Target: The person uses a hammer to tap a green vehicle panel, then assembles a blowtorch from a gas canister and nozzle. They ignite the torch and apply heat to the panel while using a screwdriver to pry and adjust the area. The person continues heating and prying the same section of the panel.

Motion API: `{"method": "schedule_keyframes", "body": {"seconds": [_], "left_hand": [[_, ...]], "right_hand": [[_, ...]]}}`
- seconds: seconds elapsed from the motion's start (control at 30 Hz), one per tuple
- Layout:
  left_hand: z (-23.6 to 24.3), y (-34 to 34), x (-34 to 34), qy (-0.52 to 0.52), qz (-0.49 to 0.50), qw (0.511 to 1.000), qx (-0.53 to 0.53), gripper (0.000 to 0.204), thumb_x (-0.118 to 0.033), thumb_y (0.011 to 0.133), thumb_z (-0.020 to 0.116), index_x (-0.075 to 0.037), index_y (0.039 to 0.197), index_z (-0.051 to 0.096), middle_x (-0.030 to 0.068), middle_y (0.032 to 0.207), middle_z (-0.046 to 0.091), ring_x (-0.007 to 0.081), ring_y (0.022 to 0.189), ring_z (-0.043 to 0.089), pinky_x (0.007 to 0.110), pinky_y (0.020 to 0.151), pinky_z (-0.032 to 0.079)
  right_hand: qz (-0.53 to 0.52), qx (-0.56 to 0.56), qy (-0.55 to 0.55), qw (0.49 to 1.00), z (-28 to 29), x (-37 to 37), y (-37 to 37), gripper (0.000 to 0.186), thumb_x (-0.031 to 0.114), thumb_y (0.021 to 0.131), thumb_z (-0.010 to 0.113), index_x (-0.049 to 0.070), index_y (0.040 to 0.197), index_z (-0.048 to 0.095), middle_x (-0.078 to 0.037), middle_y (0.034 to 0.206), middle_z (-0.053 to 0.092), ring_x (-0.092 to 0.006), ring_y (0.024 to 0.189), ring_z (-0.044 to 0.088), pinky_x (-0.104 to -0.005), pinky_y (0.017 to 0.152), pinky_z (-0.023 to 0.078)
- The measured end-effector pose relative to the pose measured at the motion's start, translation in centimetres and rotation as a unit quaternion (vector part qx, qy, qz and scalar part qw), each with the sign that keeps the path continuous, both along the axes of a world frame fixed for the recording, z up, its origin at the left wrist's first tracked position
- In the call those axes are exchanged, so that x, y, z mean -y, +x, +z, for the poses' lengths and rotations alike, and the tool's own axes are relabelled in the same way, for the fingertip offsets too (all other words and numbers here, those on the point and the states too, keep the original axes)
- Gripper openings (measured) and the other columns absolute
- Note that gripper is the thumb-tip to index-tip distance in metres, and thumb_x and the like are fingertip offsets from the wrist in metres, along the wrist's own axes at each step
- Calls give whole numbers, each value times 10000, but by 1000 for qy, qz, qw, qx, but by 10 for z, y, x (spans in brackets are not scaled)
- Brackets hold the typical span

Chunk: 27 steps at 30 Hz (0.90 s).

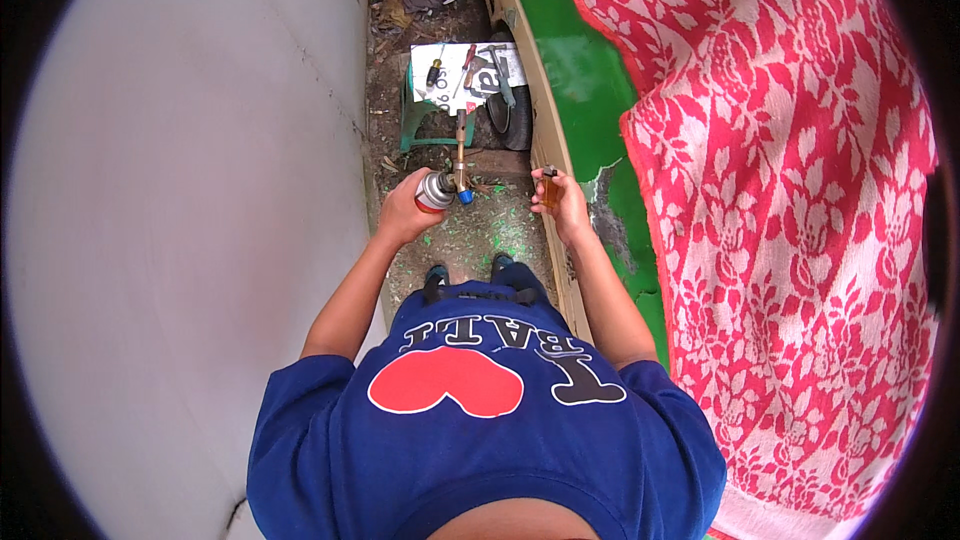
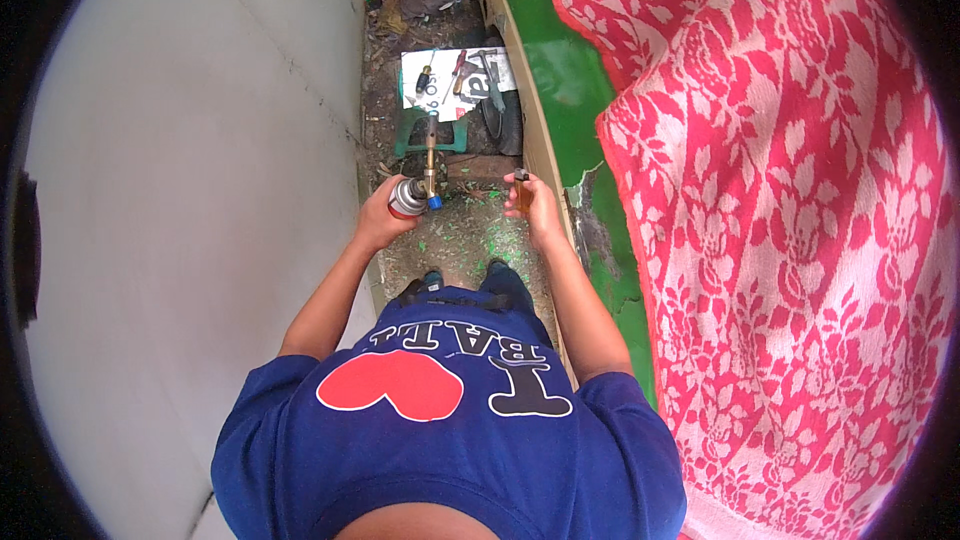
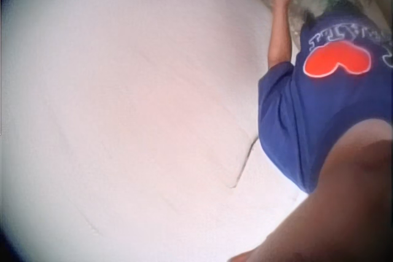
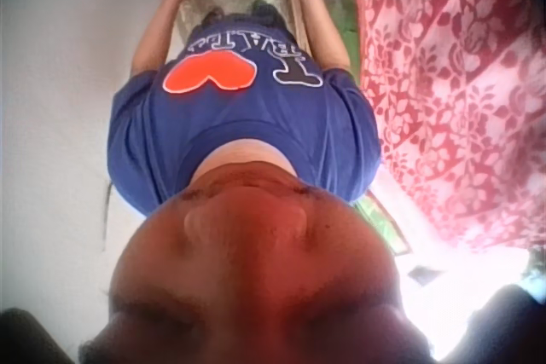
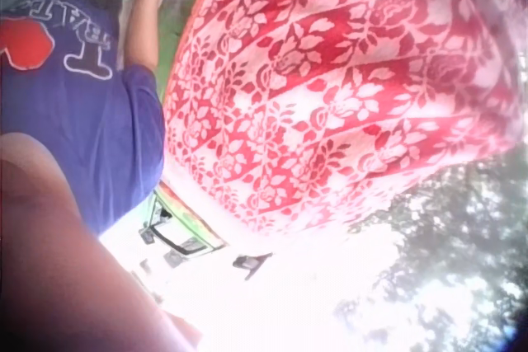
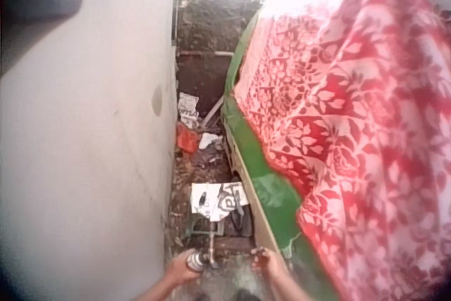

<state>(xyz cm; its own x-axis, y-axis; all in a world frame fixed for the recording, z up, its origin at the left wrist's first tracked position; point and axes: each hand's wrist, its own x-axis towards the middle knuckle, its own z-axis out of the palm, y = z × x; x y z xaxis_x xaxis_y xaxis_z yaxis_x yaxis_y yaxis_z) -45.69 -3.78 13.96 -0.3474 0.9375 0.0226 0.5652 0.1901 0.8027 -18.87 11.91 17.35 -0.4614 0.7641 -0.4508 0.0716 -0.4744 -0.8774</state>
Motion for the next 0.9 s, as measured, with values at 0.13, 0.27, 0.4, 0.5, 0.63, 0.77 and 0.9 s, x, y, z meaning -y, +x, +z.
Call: {"method": "schedule_keyframes", "body": {"seconds": [0.13, 0.27, 0.4, 0.5, 0.63, 0.77, 0.9], "left_hand": [[-21, -11, -10, 0, 14, 1000, 15, 753, -285, 618, 843, -88, 1284, 551, 141, 1205, 635, 339, 1118, 621, 425, 943, 497], [-45, -28, -30, -6, 18, 1000, 23, 734, -271, 615, 848, -89, 1264, 557, 126, 1198, 612, 345, 1135, 598, 439, 943, 491], [-69, -45, -64, -47, 36, 998, 31, 751, -244, 596, 858, -67, 1261, 554, 128, 1196, 594, 340, 1127, 591, 426, 958, 478], [-92, -58, -92, -58, 62, 996, 33, 766, -262, 587, 867, -73, 1263, 558, 121, 1201, 605, 338, 1134, 597, 430, 954, 481], [-116, -79, -129, -77, 95, 991, 63, 772, -221, 586, 868, -67, 1274, 552, 134, 1211, 604, 334, 1139, 596, 419, 973, 473], [-145, -97, -159, -99, 128, 984, 69, 797, -175, 592, 872, -56, 1302, 529, 149, 1237, 583, 335, 1166, 576, 399, 1002, 456], [-174, -111, -187, -97, 144, 980, 93, 819, -185, 590, 888, -48, 1310, 523, 152, 1253, 574, 331, 1179, 568, 398, 1010, 452]], "right_hand": [[-30, -3, -7, 1000, -15, -21, -14, 409, 260, 952, 334, 65, 1182, 610, -12, 849, 584, -155, 789, 602, -339, 732, 534], [-53, 19, -7, 998, -39, -71, -52, 350, 187, 958, 391, 59, 1201, 607, -32, 918, 602, -150, 811, 616, -319, 741, 553], [-50, 49, 21, 997, -106, -142, -95, 312, 142, 945, 459, 54, 1206, 606, -32, 968, 603, -127, 787, 627, -306, 686, 571], [-58, 79, 46, 994, -162, -194, -132, 317, 121, 924, 493, 48, 1212, 605, -29, 954, 606, -112, 732, 625, -296, 612, 572], [-55, 111, 42, 991, -216, -244, -178, 371, 92, 895, 544, 39, 1259, 593, -44, 971, 618, -130, 753, 635, -300, 587, 571], [-37, 184, 101, 977, -263, -271, -208, 400, 106, 872, 619, 9, 1260, 602, -52, 996, 647, -142, 800, 630, -306, 669, 545], [-24, 249, 197, 948, -311, -292, -219, 384, 96, 829, 717, 5, 1194, 640, -40, 916, 653, -135, 812, 610, -297, 763, 509]]}}
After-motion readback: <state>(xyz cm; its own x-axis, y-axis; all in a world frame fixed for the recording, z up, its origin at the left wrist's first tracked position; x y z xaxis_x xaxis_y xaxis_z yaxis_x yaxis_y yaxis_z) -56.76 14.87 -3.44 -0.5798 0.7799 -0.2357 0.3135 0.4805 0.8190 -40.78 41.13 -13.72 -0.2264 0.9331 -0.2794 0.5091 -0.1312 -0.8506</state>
